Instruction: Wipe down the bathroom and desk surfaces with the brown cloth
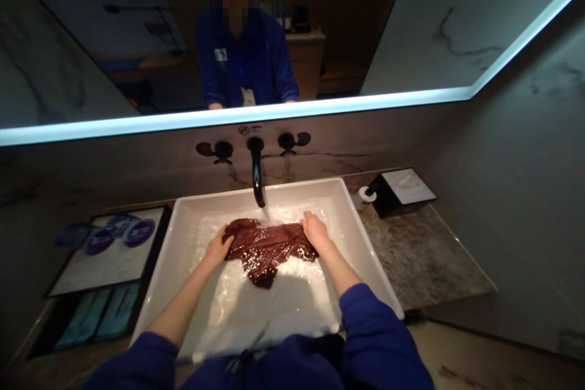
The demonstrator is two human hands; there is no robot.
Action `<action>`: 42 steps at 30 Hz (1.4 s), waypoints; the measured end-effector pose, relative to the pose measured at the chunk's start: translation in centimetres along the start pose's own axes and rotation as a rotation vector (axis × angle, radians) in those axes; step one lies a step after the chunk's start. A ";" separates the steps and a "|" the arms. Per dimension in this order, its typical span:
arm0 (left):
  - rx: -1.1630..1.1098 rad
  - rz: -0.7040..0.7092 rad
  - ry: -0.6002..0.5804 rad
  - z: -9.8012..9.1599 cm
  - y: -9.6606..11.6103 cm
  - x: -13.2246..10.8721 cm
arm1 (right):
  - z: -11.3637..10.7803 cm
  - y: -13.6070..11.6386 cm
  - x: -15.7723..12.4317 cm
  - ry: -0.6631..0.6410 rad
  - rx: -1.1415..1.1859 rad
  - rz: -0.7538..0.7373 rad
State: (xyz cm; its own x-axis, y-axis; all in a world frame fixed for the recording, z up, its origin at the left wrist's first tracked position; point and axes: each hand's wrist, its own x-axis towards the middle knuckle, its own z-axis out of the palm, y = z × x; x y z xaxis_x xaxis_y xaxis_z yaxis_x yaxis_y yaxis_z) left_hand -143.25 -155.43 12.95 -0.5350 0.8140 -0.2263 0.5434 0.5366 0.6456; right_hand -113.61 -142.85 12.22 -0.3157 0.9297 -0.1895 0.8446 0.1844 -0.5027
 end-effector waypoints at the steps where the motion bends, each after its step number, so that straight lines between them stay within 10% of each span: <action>1: 0.055 0.030 -0.008 -0.1 0.0 0.1 | 0.8 -1.2 0.4 -0.008 0.006 -0.021; 6: 0.219 0.116 0.026 -2.2 -0.8 0.1 | 2.8 -3.8 1.2 -0.128 0.051 -0.137; 17: -0.179 0.120 -0.044 -0.3 0.9 -1.6 | 0.0 -1.8 2.1 -0.097 0.509 0.028; 23: -0.275 0.177 -0.121 -2.6 0.6 -4.0 | -3.1 -0.5 0.1 -0.098 0.842 0.034; 31: 0.014 0.296 -0.068 -6.0 -1.4 -8.0 | -5.3 0.9 -3.9 -0.328 0.162 -0.255; 36: 0.047 0.332 -0.030 -10.0 1.3 -10.0 | -11.9 -0.3 -6.0 -0.073 0.116 -0.405; 42: -0.067 0.523 0.201 -18.7 10.9 -11.3 | -24.6 -5.0 -7.8 0.350 0.169 -0.643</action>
State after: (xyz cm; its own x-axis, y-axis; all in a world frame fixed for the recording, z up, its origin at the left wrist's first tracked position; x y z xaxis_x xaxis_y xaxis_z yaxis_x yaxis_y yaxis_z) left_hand -143.40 -162.90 36.23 -0.3220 0.9059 0.2752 0.7305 0.0528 0.6809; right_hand -104.78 -143.17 36.96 -0.5448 0.7076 0.4501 0.4535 0.7000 -0.5516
